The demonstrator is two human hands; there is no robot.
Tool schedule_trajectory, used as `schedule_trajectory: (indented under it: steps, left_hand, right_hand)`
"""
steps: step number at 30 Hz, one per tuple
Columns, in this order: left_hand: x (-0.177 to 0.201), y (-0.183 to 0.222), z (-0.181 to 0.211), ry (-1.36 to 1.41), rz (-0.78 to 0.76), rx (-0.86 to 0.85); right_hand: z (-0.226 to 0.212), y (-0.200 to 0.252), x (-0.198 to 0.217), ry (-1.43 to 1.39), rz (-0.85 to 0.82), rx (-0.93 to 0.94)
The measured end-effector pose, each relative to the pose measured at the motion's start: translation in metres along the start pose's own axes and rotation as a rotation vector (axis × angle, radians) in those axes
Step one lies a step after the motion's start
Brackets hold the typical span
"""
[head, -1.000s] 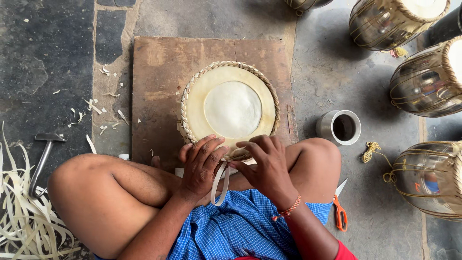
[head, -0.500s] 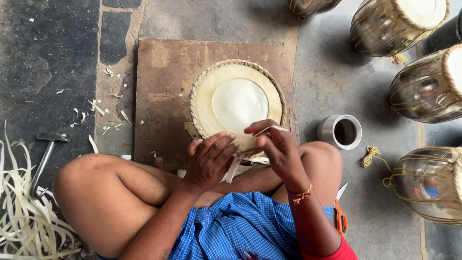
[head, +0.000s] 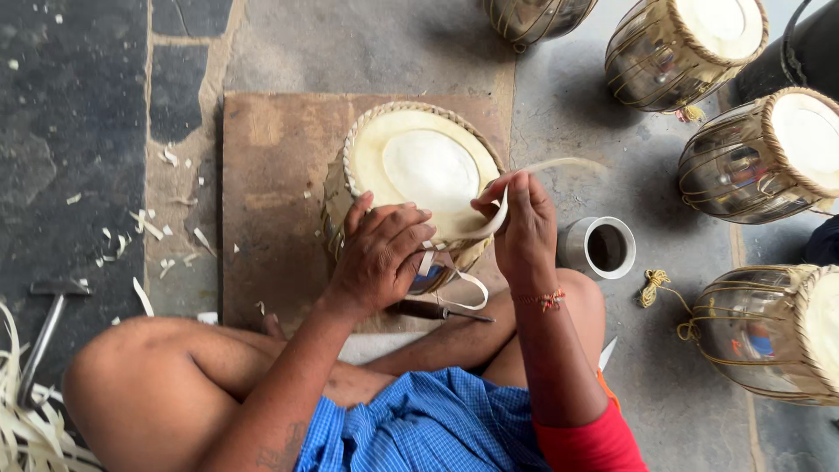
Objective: The person is repairing a drum by hand and using a punch tool to thread and tighten white strips through the drum's woven lacing.
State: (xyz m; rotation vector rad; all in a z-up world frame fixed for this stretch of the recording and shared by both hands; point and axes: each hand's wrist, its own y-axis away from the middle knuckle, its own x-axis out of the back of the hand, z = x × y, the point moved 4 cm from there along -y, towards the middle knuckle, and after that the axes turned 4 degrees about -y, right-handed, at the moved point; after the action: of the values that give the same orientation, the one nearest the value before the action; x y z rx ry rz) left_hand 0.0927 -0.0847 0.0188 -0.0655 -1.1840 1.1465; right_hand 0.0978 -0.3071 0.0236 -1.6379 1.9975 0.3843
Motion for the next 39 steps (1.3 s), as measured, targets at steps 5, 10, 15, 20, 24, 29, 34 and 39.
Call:
schedule_trajectory:
  steps: [5, 10, 15, 20, 24, 29, 34, 39]
  left_hand:
    - [0.000, -0.001, -0.006, -0.017, -0.029, 0.018]
    - [0.010, -0.016, -0.006, 0.051, -0.059, 0.018]
    - [0.013, -0.015, -0.014, 0.054, -0.006, 0.036]
    - [0.007, -0.010, -0.015, 0.032, 0.053, 0.057]
    - [-0.001, -0.013, -0.008, 0.066, 0.041, 0.100]
    - [-0.002, -0.018, -0.007, 0.069, 0.042, 0.097]
    - [0.008, -0.012, -0.011, 0.088, 0.080, 0.100]
    - [0.005, -0.003, -0.017, 0.099, 0.051, 0.106]
  right_hand:
    - [-0.028, 0.020, -0.036, 0.594, -0.651, 0.064]
    - [-0.001, 0.000, -0.015, 0.709, -0.037, 0.141]
    - [0.010, -0.010, -0.006, 0.322, -0.016, 0.038]
    - [-0.015, -0.004, -0.045, 0.911, -0.530, 0.098]
    - [0.005, 0.003, -0.052, 1.183, -0.238, 0.229]
    - [0.019, -0.004, -0.046, 1.248, -0.119, 0.312]
    - [-0.032, 0.029, -0.005, 1.111, 0.352, 0.244]
    - [0.049, 0.115, -0.005, 1.540, -0.289, 0.210]
